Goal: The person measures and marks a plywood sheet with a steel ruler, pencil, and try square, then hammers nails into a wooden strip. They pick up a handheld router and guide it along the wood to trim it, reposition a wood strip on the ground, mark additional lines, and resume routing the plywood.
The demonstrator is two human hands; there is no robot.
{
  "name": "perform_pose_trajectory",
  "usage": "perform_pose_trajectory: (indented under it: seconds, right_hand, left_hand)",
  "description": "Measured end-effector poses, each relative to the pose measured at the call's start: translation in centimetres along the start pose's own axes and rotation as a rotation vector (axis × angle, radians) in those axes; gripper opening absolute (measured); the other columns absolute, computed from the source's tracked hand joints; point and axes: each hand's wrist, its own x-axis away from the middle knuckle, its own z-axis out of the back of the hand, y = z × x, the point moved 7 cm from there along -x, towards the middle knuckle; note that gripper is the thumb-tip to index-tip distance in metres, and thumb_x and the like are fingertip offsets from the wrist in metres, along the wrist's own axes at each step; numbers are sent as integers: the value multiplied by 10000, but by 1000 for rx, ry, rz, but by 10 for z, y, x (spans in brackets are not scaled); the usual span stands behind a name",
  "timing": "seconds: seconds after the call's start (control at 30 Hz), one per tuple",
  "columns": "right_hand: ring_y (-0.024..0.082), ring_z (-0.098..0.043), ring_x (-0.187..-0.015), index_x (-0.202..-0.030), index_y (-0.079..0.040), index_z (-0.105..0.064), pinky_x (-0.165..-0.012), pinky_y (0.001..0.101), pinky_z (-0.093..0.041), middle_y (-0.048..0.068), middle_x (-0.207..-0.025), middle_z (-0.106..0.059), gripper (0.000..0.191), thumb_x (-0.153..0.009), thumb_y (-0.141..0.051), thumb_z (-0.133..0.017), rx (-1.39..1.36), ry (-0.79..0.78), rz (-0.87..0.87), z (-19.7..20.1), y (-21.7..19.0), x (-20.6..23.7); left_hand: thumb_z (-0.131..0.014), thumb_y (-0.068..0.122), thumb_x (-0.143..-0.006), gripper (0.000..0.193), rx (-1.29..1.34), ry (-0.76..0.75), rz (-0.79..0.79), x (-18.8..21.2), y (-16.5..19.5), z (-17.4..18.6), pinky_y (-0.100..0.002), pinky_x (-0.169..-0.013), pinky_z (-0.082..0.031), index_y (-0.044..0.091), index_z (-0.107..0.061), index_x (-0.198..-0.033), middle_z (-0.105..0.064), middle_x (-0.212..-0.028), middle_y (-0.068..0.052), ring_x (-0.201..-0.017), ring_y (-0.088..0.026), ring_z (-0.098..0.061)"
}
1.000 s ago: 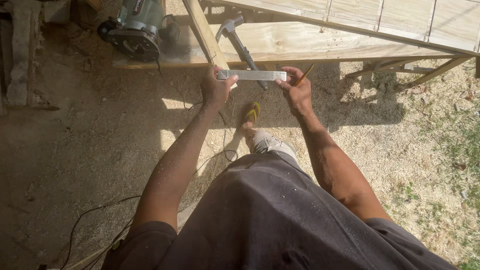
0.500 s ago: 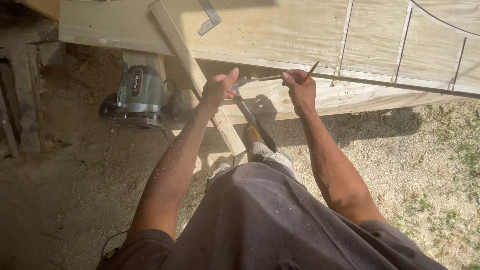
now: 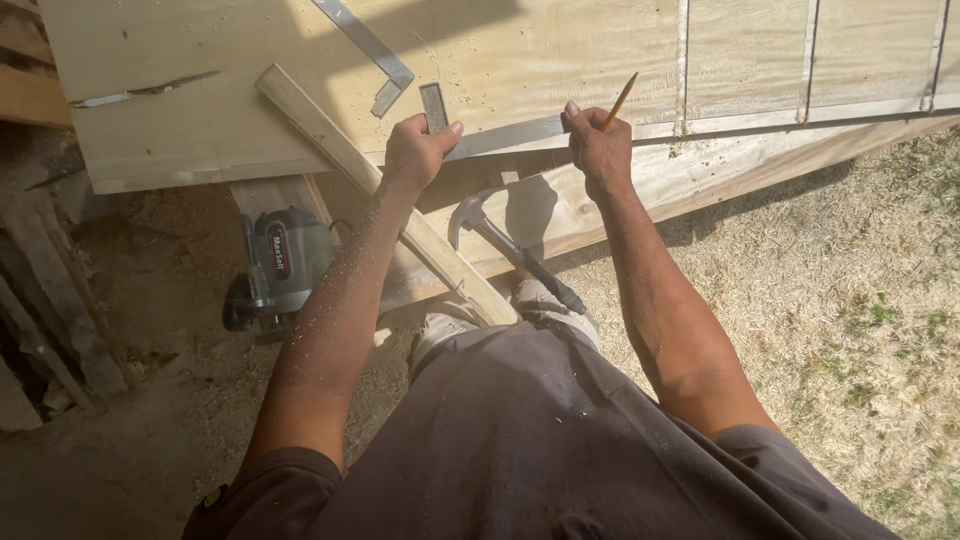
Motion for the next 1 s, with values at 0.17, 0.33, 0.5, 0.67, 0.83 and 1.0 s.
perform_pose_trajectory:
  seconds: [0.17, 0.33, 0.5, 0.67, 0.83, 1.0]
  right_hand:
    - [41, -402, -473, -820, -37, -697, -414, 231, -274, -38, -584, -512, 304, -950, -304, -764, 7, 69, -44, -3, 8, 11]
    - [39, -394, -470, -804, -38, -676, -410, 232, -268, -43, -589, -509, 309, -949, -292, -775, -44, 76, -68, -5, 17, 13]
    - [36, -402, -481, -799, -37, -678, -414, 226, -280, -45, -597, -516, 317, -940, -299, -786, 25, 93, -91, -1, 23, 11]
    - [43, -421, -473, -845, -35, -710, -407, 223, -288, -28, -583, -538, 284, -931, -295, -785, 50, 78, -83, 0, 20, 4]
    - [44, -471, -490, -858, -19, -721, -419, 217, -324, -24, -607, -582, 265, -920, -263, -801, 81, 70, -77, 4, 20, -1]
    - [52, -456, -480, -840, 3, -736, -418, 224, -333, -7, -604, -582, 282, -903, -261, -813, 177, 76, -99, 8, 20, -4]
  left_hand:
    - [-792, 393, -853, 395, -27, -62, -38, -12, 6, 5, -349, -652, -519, 1, -745, -854, -721, -718, -91, -681, -161, -663]
    - [-794, 397, -846, 381, -13, -96, -13, -17, -3, 2, -341, -651, -518, 18, -763, -866, -729, -716, -75, -682, -144, -661]
    - [-799, 405, -843, 385, 1, -103, 34, -17, -11, -4, -344, -654, -519, 21, -771, -856, -731, -723, -74, -685, -147, -658]
    - [-785, 389, -860, 357, 61, -91, 133, -11, -8, -4, -312, -572, -513, 39, -751, -920, -712, -717, -67, -567, -134, -614]
    - [-767, 363, -866, 332, 70, -73, 244, -5, -6, -7, -314, -500, -517, 43, -728, -947, -703, -717, -51, -495, -116, -622]
    - [-803, 420, -861, 409, -88, -71, 288, -9, -13, -11, -340, -608, -524, 15, -760, -904, -717, -712, -98, -607, -156, -652]
